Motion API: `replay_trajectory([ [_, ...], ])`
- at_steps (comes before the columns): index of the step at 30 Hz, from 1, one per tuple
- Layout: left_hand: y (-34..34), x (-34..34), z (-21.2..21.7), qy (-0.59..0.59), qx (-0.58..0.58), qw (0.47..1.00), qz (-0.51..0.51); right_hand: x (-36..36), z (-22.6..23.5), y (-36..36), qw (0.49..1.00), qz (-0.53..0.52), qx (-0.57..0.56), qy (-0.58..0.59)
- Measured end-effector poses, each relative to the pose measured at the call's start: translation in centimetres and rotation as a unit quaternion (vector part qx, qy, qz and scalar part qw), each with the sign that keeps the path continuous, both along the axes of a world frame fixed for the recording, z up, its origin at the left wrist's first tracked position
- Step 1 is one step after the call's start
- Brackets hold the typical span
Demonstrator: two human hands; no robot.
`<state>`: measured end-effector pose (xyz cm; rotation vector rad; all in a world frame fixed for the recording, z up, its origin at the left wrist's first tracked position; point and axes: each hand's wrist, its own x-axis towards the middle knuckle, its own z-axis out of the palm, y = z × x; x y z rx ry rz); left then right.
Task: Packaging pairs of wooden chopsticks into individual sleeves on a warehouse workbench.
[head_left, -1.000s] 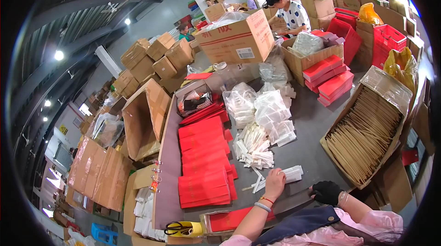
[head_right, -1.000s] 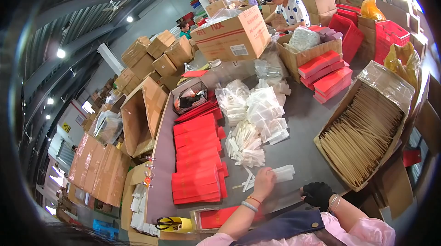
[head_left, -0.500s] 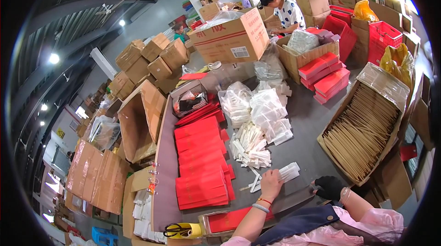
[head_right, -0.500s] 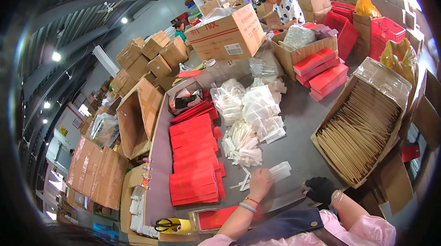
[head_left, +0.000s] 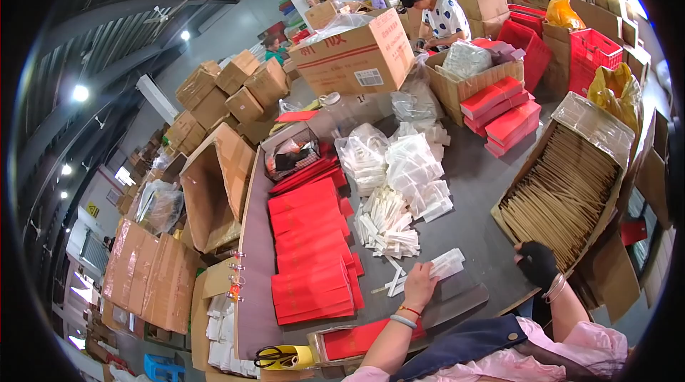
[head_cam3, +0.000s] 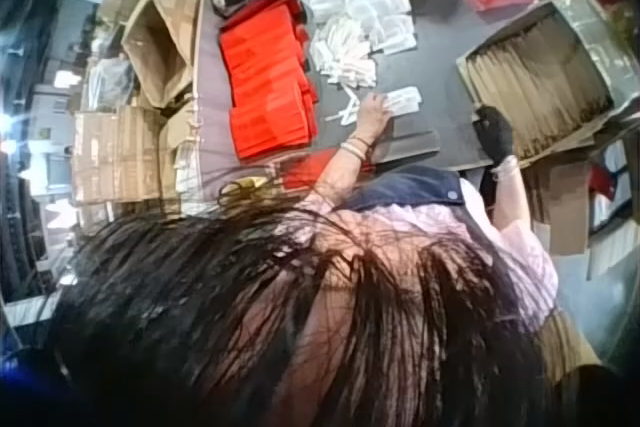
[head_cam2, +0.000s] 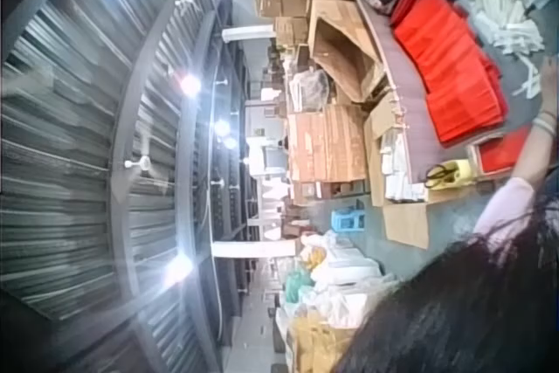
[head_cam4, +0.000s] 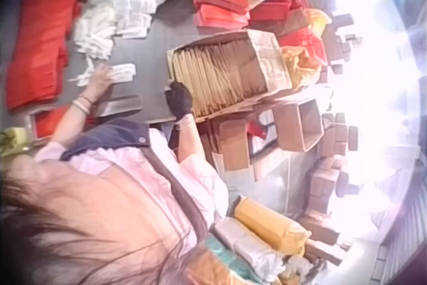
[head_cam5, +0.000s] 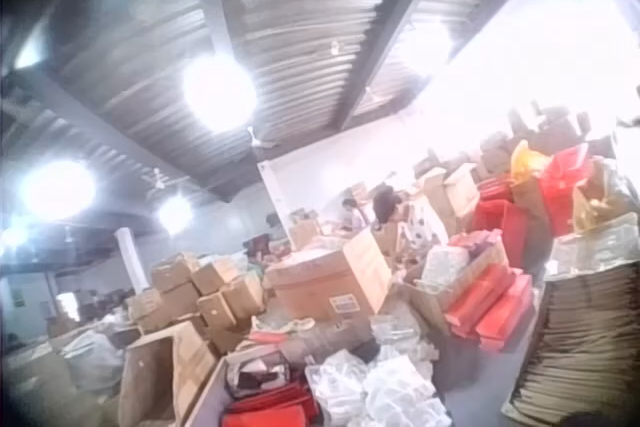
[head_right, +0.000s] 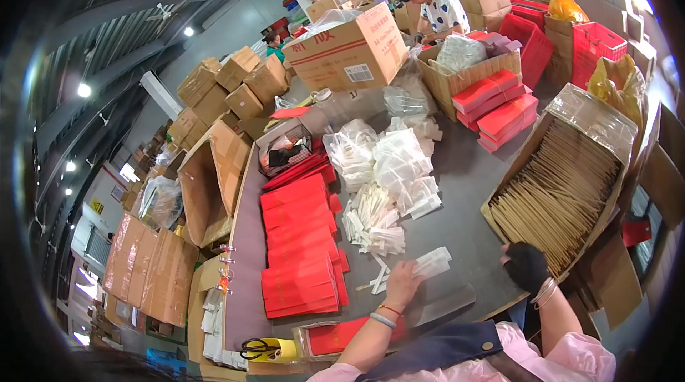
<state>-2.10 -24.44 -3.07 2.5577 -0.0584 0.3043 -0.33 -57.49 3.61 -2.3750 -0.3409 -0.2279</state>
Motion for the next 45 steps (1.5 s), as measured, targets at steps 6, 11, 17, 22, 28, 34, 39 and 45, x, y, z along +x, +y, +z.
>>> replay_trajectory([
  [6,-0.1,0.5,-0.9,0.001,-0.017,1.000,-0.019,2.9,-3.4,-7.3,0.955,-0.236,-0.102,-0.150],
  [11,-0.1,0.1,0.4,0.041,-0.014,0.999,-0.030,3.5,-4.0,-9.7,0.952,-0.243,-0.182,-0.029],
  [17,-0.1,-0.1,0.9,0.103,-0.065,0.992,-0.028,4.0,-4.3,-10.2,0.957,-0.217,-0.194,0.012],
  [22,-0.4,-0.8,0.7,0.133,-0.054,0.989,-0.044,4.2,-7.2,-11.8,0.950,-0.232,-0.208,0.002],
  [28,1.0,-1.1,-2.5,0.066,-0.029,0.996,-0.059,5.4,-9.5,-12.6,0.936,-0.270,-0.223,0.033],
  [34,1.1,-2.0,-0.2,0.086,-0.100,0.991,-0.036,4.5,-4.9,-10.6,0.934,-0.296,-0.190,0.059],
  [39,1.0,-2.3,-0.5,0.111,-0.148,0.983,-0.017,3.6,-6.8,-11.0,0.923,-0.358,-0.128,-0.063],
  [45,0.2,-2.5,0.2,0.008,-0.060,0.998,0.003,1.6,-1.7,-3.5,0.968,-0.183,0.060,-0.161],
])
